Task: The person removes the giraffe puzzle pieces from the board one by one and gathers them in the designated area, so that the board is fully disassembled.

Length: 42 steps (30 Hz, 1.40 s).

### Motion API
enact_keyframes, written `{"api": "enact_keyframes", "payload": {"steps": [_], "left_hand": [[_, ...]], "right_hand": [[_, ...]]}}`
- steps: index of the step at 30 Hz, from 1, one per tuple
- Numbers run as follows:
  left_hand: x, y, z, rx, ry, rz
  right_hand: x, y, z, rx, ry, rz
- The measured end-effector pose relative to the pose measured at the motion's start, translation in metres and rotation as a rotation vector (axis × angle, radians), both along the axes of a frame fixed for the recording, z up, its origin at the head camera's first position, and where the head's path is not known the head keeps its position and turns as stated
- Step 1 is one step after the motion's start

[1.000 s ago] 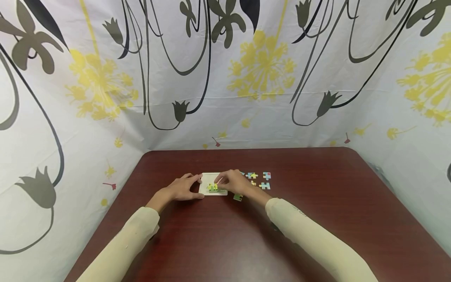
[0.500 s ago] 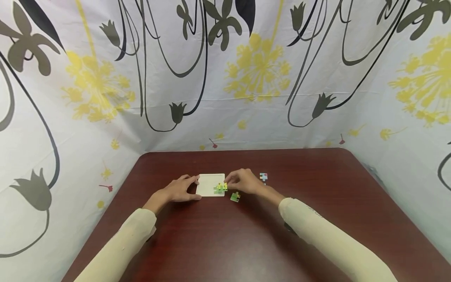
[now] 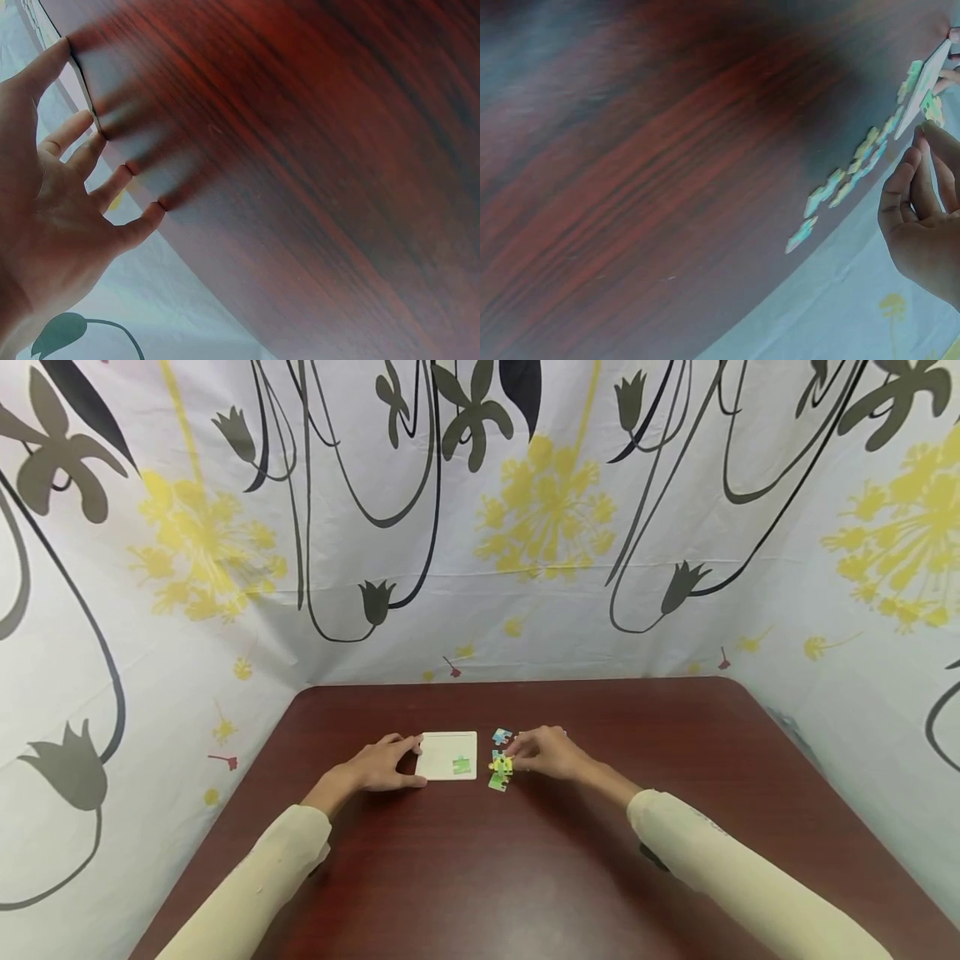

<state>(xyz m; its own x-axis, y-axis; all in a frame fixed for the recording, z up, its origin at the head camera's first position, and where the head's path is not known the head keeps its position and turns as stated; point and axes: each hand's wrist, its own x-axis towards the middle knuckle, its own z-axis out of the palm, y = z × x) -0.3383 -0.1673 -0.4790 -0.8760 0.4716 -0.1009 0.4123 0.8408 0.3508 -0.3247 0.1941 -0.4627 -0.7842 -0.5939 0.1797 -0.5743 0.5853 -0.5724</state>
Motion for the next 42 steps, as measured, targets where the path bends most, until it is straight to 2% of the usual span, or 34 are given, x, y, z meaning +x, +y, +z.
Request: {"api": "enact_keyframes", "payload": {"steps": [8,23,30,42], "left_hand": [[-0.001,0.001,-0.001,-0.005,0.005,0.000],[-0.002,0.001,-0.002,-0.010,0.004,-0.001],[-0.002,0.000,-0.001,-0.004,0.001,-0.009],[0.000,-0.001,0.001,0.001,-0.012,-0.005]], "right_hand": [[0.006,0.019,-0.007,0.020,0.023,0.006],[0.015,0.035,-0.010,0.028,-0.040,-0.013],[0.017,0.038,-0.014,0.080,0.023,-0.035],[0.017,0.032,-0.009,0.084,0.015,0.000]]}}
